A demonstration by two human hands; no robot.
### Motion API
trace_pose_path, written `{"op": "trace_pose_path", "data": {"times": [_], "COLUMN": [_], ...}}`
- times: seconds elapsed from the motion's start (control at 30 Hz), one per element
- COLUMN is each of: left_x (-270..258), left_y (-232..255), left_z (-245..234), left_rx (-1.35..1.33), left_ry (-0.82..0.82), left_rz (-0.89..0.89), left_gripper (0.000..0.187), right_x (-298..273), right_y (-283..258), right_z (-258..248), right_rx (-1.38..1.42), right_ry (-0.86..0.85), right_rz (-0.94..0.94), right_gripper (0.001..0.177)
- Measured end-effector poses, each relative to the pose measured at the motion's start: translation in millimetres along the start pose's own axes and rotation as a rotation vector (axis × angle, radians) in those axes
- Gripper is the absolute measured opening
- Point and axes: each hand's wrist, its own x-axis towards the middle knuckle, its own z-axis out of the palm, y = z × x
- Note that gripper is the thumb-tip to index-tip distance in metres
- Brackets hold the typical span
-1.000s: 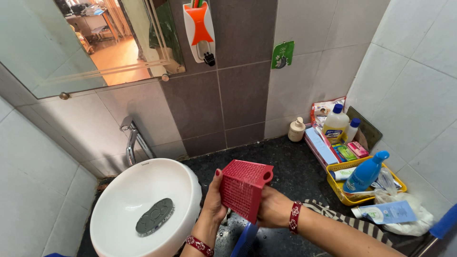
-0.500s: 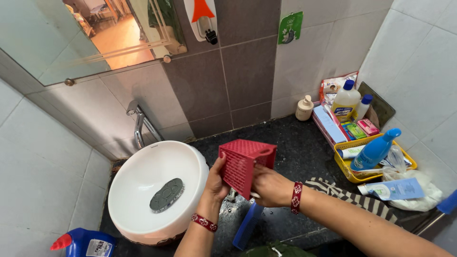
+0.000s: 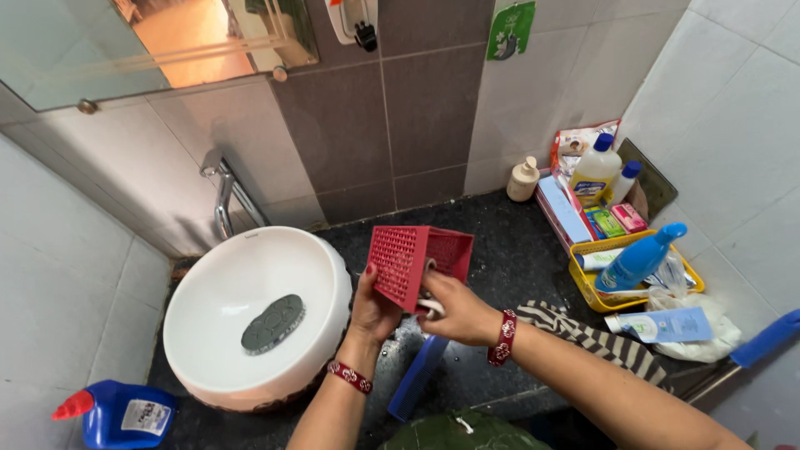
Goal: The person scrubs a red plastic basket with a sponge in a sink, rinses it under a tap, and wipes it with a cloth. The person then applies soap from a bottle to a blue comb and scrubs it with a sponge.
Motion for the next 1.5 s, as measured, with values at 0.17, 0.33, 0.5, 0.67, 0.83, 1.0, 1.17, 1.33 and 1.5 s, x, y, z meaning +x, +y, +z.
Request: {"op": "trace_pose_path", "data": {"times": [0.17,0.33,0.5,0.67,0.83,1.0,1.17,1.33,1.5], "left_x": [14,20,15,6,14,17,8,-10,-3], "left_y": [4,17,27,3,-26,-30,-24,-25,-32], "left_z": [3,15,5,-1,-1,5,11,-4,-8], "left_rx": [0.15,0.59,0.381,0.216,0.074,0.321,0.395,0.174,0.141], "left_ry": [0.31,0.457,0.284,0.125,0.238,0.472,0.408,0.267,0.319], "left_rz": [-0.048,-0.295,-0.181,-0.051,-0.009,-0.09,-0.054,-0.042,-0.111], "left_gripper": [0.047,0.052,0.073,0.097,0.101,0.082,0.075,0.089,0.087], "right_x": [9,11,16,22,27,19,11,8,7], "right_y": [14,43,53,77,79,91,87,74,85], "right_z": [1,-5,-6,-4,18,6,11,13,26], "right_rx": [-0.688,-0.743,-0.223,0.5,0.404,-0.59,-0.598,0.366,-0.175], "right_ry": [-0.202,-0.063,-0.152,0.089,0.046,-0.097,-0.069,0.031,-0.076], "right_rz": [-0.134,-0.265,0.236,0.113,0.202,0.062,-0.001,0.193,0.304], "right_gripper": [0.047,0.038,0.031,0.031,0.024,0.02,0.02,0.024,0.022]}}
